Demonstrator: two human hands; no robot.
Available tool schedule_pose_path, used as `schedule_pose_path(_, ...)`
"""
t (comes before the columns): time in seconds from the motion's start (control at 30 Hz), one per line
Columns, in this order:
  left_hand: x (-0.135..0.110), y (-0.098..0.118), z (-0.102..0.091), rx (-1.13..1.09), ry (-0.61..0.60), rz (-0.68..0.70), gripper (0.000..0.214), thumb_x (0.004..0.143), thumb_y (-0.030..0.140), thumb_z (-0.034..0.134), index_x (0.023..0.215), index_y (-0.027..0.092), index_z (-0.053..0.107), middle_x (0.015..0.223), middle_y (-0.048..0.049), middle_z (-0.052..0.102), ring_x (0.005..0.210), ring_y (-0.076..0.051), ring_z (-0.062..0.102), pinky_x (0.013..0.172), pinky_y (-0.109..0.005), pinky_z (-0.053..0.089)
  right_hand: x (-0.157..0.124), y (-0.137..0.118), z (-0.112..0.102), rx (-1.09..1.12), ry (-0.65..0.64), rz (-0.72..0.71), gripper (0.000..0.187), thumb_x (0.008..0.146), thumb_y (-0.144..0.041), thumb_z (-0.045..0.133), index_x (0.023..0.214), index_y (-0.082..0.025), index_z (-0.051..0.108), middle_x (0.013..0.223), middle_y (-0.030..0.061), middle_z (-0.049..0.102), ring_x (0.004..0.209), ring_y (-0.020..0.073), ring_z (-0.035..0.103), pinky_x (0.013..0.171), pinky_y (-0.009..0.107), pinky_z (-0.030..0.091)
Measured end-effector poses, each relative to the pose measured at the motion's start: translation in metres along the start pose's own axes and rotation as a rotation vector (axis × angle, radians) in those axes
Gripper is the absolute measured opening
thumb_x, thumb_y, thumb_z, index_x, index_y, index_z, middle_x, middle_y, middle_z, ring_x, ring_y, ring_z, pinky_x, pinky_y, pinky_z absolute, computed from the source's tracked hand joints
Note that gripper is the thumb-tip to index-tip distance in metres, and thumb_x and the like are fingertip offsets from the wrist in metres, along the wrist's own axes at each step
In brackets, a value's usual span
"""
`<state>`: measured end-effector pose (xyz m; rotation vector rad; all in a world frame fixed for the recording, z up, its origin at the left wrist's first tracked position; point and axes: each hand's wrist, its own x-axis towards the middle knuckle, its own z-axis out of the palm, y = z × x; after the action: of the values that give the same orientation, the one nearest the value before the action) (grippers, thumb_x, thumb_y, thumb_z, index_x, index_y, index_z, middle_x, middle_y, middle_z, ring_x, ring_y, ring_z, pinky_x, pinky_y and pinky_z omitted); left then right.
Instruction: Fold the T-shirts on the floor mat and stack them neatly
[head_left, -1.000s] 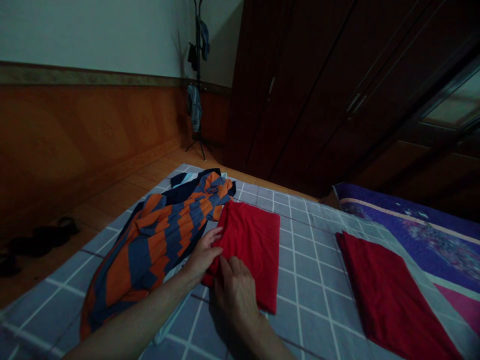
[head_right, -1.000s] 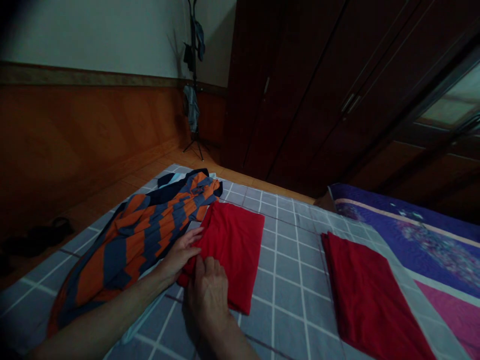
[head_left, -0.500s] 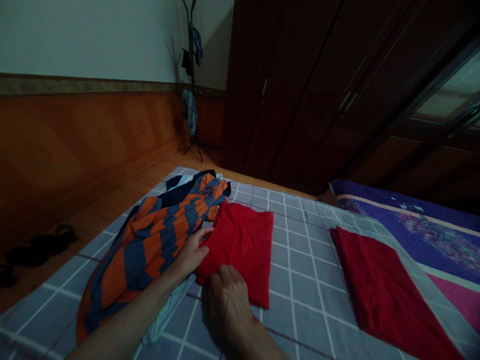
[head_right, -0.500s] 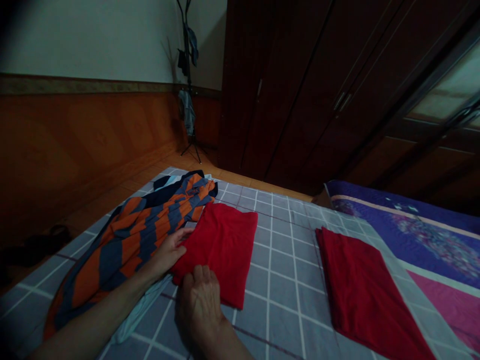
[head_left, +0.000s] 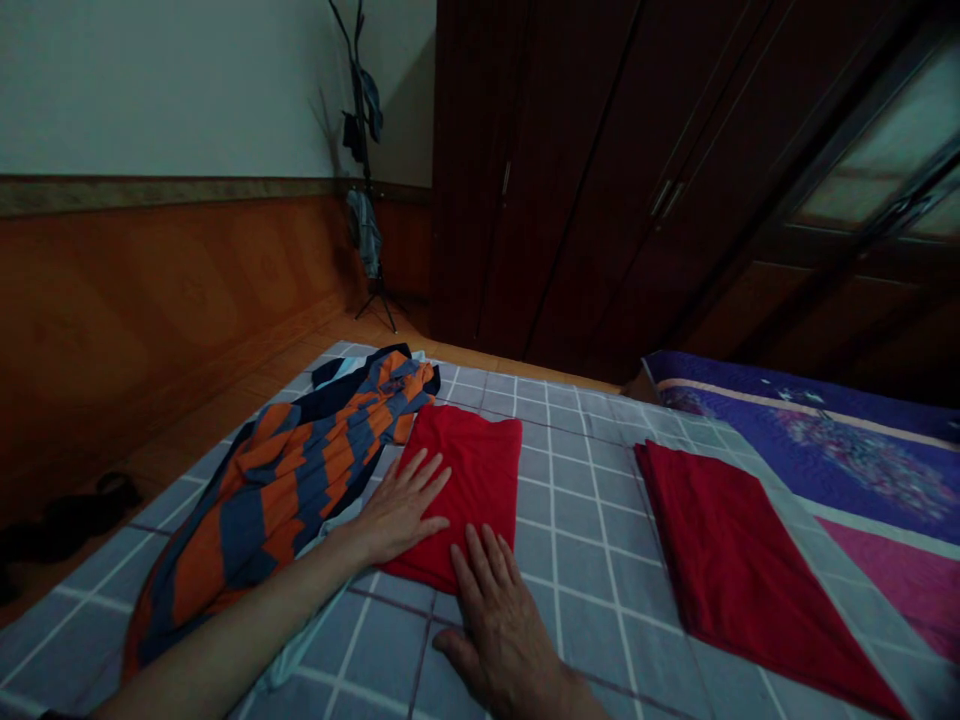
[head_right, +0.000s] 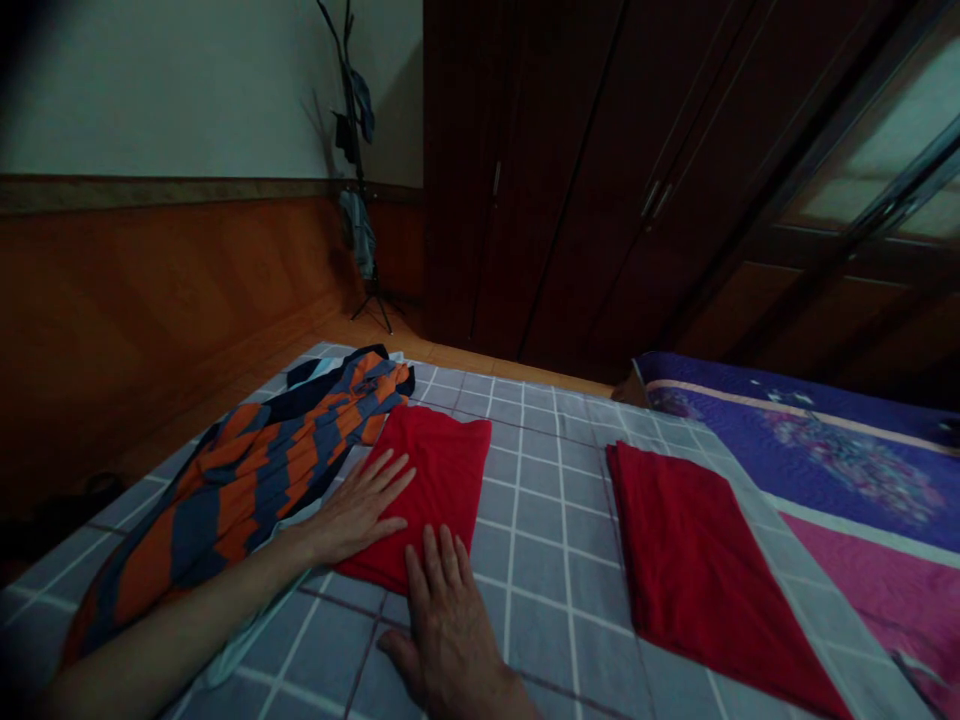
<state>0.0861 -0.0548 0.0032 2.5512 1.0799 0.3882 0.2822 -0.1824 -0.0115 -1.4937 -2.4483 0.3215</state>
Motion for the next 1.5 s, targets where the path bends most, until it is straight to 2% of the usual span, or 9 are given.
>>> schedule_pose_path(0.1, 0.003, -0.015, 0.003, 0.061, -0.012, -0.116, 0.07, 0.085, 0.056, 0.051, 0.145, 0.025, 0.031, 0.154, -0.0114, 0.02, 0.142, -0.033, 0.006, 0.111, -0.057, 0.008, -0.006, 0.004, 0.006, 0.015, 0.008, -0.003, 0.082, 0.081, -0.047, 0.062, 0.148, -0.021, 0.022, 0.153, 0.0136, 0.012, 0.14, 0.0351, 0.008, 0.111, 0.054, 0.023)
schedule_pose_path(0.2, 0.017, -0.007, -0.002, 0.103, 0.017, -0.128, 0.068, 0.086, 0.054, 0.051, 0.144, 0.022, 0.034, 0.153, -0.014, 0.023, 0.142, -0.034, 0.008, 0.111, -0.056, 0.004, -0.006, 0.003, 0.005, 0.059, -0.027, 0.007, 0.081, 0.082, -0.049, 0.06, 0.148, -0.021, 0.021, 0.153, 0.0136, 0.009, 0.14, 0.0354, 0.004, 0.112, 0.055, 0.02)
schedule_pose_path(0.4, 0.077, 0.032, 0.013, 0.009, -0.175, 0.222, 0.059, 0.091, 0.046, 0.048, 0.145, 0.031, 0.029, 0.154, -0.0047, 0.024, 0.143, -0.024, 0.012, 0.114, -0.048, 0.001, -0.004, 0.004, 0.002, 0.148, -0.092, 0.019, 0.085, 0.081, -0.05, 0.061, 0.149, -0.018, 0.019, 0.152, 0.0166, 0.005, 0.138, 0.036, -0.002, 0.112, 0.057, 0.014)
schedule_pose_path(0.53, 0.12, 0.018, 0.022, 0.047, -0.208, 0.229, 0.064, 0.088, 0.054, 0.047, 0.145, 0.029, 0.029, 0.153, -0.0052, 0.026, 0.143, -0.024, 0.013, 0.114, -0.046, 0.001, -0.004, 0.003, -0.003, 0.212, -0.116, 0.049, 0.084, 0.082, -0.05, 0.06, 0.148, -0.017, 0.02, 0.151, 0.017, 0.006, 0.138, 0.0359, -0.002, 0.112, 0.056, 0.014)
schedule_pose_path(0.7, 0.158, 0.005, 0.014, 0.099, -0.102, 0.1, 0.06, 0.093, 0.048, 0.04, 0.145, 0.019, 0.031, 0.152, -0.0135, 0.026, 0.142, -0.028, 0.014, 0.112, -0.049, 0.001, -0.003, 0.003, -0.014, 0.296, -0.13, 0.039, 0.078, 0.087, -0.055, 0.05, 0.148, -0.015, 0.023, 0.151, 0.0175, 0.005, 0.137, 0.0358, -0.004, 0.112, 0.056, 0.011)
schedule_pose_path(0.9, 0.16, 0.03, 0.039, 0.105, -0.19, 0.343, 0.06, 0.091, 0.055, 0.04, 0.144, 0.027, 0.031, 0.153, -0.0054, 0.027, 0.143, -0.023, 0.012, 0.114, -0.045, 0.001, 0.001, 0.008, -0.013, 0.332, -0.165, 0.015, 0.08, 0.087, -0.061, 0.044, 0.147, -0.013, 0.023, 0.149, 0.02, 0.004, 0.135, 0.0384, -0.004, 0.112, 0.057, 0.011)
schedule_pose_path(1.23, 0.205, -0.003, 0.038, 0.29, -0.082, 0.132, 0.065, 0.095, 0.057, 0.02, 0.146, 0.019, 0.027, 0.153, -0.0138, 0.024, 0.141, -0.028, 0.018, 0.111, -0.052, 0.013, -0.003, 0.003, -0.021, 0.307, -0.18, 0.027, 0.078, 0.09, -0.058, 0.04, 0.148, -0.01, 0.02, 0.15, 0.0196, -0.001, 0.136, 0.0373, -0.008, 0.113, 0.057, 0.009)
schedule_pose_path(1.4, 0.176, -0.012, 0.029, 0.346, -0.04, 0.16, 0.062, 0.092, 0.058, 0.033, 0.146, 0.028, 0.026, 0.154, -0.004, 0.025, 0.142, -0.021, 0.015, 0.115, -0.044, 0.005, -0.006, 0.003, -0.02, 0.297, -0.154, 0.032, 0.076, 0.09, -0.057, 0.041, 0.148, -0.012, 0.019, 0.15, 0.0185, -0.001, 0.136, 0.0367, -0.008, 0.113, 0.057, 0.009)
schedule_pose_path(1.5, 0.152, -0.029, 0.014, 0.386, 0.007, 0.087, 0.061, 0.092, 0.054, 0.037, 0.145, 0.023, 0.031, 0.152, -0.0088, 0.03, 0.141, -0.025, 0.02, 0.114, -0.048, 0.009, -0.005, 0.004, -0.016, 0.262, -0.141, 0.02, 0.075, 0.089, -0.052, 0.046, 0.148, -0.013, 0.021, 0.151, 0.0178, 0.001, 0.137, 0.0361, -0.006, 0.113, 0.056, 0.01)
